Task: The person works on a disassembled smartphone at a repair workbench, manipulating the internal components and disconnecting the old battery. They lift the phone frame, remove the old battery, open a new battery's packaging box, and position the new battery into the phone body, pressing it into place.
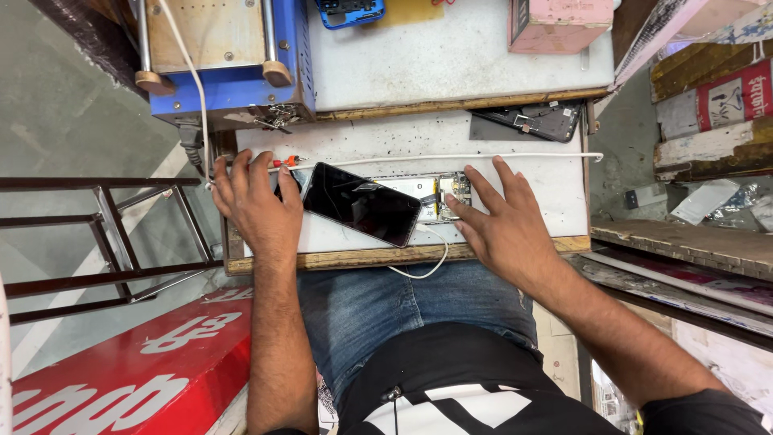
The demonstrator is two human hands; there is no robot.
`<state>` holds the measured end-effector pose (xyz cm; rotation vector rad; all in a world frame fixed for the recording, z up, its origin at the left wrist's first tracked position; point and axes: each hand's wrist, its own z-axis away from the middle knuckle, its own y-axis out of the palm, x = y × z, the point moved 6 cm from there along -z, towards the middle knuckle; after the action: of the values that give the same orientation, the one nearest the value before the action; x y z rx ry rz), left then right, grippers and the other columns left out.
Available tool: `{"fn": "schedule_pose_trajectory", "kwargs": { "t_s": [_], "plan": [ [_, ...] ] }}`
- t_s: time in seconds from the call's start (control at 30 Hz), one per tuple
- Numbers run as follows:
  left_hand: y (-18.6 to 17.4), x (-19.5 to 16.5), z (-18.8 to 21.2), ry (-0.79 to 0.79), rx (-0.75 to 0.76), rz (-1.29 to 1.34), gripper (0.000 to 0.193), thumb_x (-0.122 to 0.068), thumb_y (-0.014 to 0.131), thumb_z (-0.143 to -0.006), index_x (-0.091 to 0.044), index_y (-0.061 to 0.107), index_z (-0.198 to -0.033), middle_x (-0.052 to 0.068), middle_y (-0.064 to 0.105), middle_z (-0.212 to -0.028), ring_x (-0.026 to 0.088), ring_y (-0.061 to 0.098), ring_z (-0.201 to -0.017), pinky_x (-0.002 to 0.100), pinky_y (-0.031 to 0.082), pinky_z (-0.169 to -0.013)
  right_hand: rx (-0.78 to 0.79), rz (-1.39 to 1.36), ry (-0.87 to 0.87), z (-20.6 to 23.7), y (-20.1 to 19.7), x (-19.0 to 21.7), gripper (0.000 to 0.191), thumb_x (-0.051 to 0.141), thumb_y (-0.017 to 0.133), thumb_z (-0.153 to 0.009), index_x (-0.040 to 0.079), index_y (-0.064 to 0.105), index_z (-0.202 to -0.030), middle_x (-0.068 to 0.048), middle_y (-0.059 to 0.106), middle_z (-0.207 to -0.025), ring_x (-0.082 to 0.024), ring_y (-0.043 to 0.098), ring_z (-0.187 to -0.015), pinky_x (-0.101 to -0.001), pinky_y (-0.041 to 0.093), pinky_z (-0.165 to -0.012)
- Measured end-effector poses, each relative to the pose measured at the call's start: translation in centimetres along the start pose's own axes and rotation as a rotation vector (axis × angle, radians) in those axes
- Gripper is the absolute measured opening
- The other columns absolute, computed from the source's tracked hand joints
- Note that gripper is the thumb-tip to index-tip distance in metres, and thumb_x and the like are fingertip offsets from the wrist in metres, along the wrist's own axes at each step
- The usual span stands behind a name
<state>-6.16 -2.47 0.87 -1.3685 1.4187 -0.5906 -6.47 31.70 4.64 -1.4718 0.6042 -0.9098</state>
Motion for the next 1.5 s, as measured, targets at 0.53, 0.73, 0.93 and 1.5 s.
{"fn": "schedule_pose_trajectory", "kwargs": {
  "t_s": [0.53, 0.73, 0.93, 1.5],
  "plan": [
    [-0.1, 0.2, -0.1, -0.023, 0.002, 0.02, 0.031, -0.021, 0.073, -0.1, -0.008, 0.07, -0.128, 0.015, 0.057, -0.142, 0.041, 0.035, -0.148, 0.067, 0.025, -0.118, -0.256, -0.352, 0.034, -2.0, 0.8, -0.9, 0.017, 0.023, 0.081, -0.087, 0.017, 0.084, -0.102, -0.007, 0.063, -0.146, -0.04, 0.032, -0.153, -0.0617, 0.031, -0.124],
    [0.0, 0.5, 0.1, -0.018, -0.008, 0.03, 0.031, -0.02, 0.073, -0.101, -0.007, 0.07, -0.129, 0.016, 0.056, -0.144, 0.041, 0.035, -0.149, 0.067, 0.025, -0.12, -0.327, -0.504, 0.057, -1.5, 1.8, -1.4, 0.019, 0.014, 0.074, -0.093, 0.012, 0.079, -0.111, -0.013, 0.061, -0.147, -0.042, 0.03, -0.155, -0.0568, 0.035, -0.124],
    [0.3, 0.7, -0.1, -0.021, 0.015, 0.016, 0.032, -0.02, 0.073, -0.099, -0.006, 0.07, -0.128, 0.017, 0.055, -0.143, 0.041, 0.034, -0.148, 0.068, 0.023, -0.119, -0.302, -0.442, 0.049, -1.7, 2.0, -1.2, 0.016, 0.014, 0.074, -0.093, 0.012, 0.079, -0.108, -0.011, 0.064, -0.142, -0.041, 0.032, -0.153, -0.0558, 0.036, -0.123],
    [0.3, 0.6, -0.1, -0.01, 0.005, -0.001, 0.031, -0.021, 0.072, -0.1, -0.007, 0.07, -0.127, 0.017, 0.056, -0.142, 0.04, 0.035, -0.147, 0.067, 0.025, -0.118, -0.287, -0.494, 0.08, -1.8, 1.9, -1.5, 0.017, 0.014, 0.074, -0.094, 0.012, 0.078, -0.11, -0.01, 0.066, -0.14, -0.04, 0.032, -0.153, -0.0536, 0.035, -0.122]
  ]
}}
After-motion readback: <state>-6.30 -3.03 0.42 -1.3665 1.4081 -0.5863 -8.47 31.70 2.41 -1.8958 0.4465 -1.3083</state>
